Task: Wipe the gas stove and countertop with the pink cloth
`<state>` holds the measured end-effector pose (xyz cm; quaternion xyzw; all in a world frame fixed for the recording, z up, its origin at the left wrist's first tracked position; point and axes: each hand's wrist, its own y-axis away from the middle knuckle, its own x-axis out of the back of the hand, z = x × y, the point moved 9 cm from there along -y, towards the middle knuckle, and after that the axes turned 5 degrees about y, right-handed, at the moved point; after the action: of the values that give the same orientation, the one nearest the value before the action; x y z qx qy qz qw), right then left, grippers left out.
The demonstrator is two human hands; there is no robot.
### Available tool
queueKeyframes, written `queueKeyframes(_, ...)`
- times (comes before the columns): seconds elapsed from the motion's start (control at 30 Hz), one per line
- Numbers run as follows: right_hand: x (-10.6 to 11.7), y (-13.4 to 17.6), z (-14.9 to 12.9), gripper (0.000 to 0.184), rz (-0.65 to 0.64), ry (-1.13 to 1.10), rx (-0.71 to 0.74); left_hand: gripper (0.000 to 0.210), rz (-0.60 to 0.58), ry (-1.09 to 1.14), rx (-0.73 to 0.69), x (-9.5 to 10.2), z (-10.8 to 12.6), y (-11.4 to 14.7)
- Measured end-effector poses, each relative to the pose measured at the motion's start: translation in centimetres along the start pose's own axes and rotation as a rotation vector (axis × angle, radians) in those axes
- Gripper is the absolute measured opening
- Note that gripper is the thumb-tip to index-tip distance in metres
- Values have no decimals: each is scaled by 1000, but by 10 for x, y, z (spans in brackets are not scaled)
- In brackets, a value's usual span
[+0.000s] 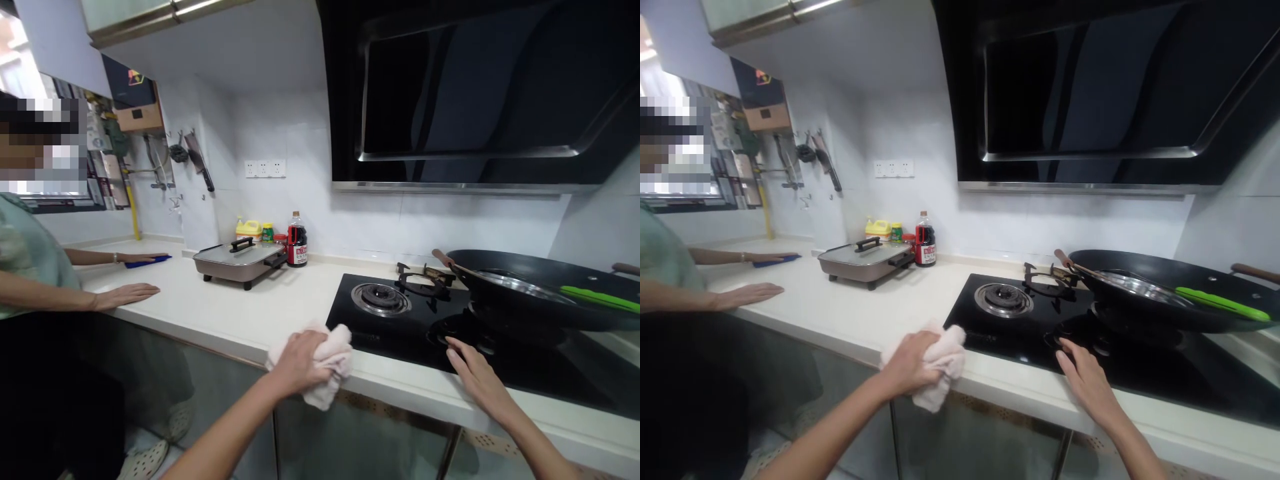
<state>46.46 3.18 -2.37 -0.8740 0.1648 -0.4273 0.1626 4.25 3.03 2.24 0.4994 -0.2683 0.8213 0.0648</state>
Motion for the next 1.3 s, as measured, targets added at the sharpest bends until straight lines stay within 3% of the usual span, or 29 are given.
queueKeyframes(0.1, 1, 3, -7, 64, -7, 18, 34, 62, 79, -89, 134, 30, -41, 12)
queueKeyframes(0.2, 1, 3, -8, 64, -7, 1, 26, 56, 120, -122, 147, 37, -43, 15)
queueKeyframes(0.37, 7, 3, -3, 60, 76, -99, -14, 48, 113, -113, -38, 7, 23, 7)
queueKeyframes(0.5, 13, 4, -5, 57, 130, -150, -16, 43, 50, -45, -195, -34, 90, -7)
queueKeyframes(0.67, 14, 5, -6, 55, 137, -173, -8, 60, -62, 48, -385, -89, 166, -27)
queueKeyframes(0.83, 38, 17, -6, 56, 295, -186, -10, 78, -193, 168, -386, -119, 204, -51)
queueKeyframes(0.9, 50, 30, -21, 54, 398, -141, 45, 85, -219, 219, -320, -123, 204, -59)
queueKeyframes(0.97, 50, 42, -51, 49, 409, -58, 174, 94, -211, 246, -278, -124, 203, -61)
queueKeyframes(1.07, 18, 54, -106, 48, 182, 93, 404, 101, -222, 238, -304, -120, 197, -54)
queueKeyframes(1.13, -9, 57, -128, 56, -23, 206, 454, 103, -245, 208, -360, -110, 184, -44)
queueKeyframes(1.2, -29, 57, -134, 73, -193, 334, 411, 98, -238, 177, -388, -88, 157, -35)
queueKeyframes(1.3, -44, 58, -146, 96, -343, 480, 408, 62, -126, 183, -230, -39, 90, -35)
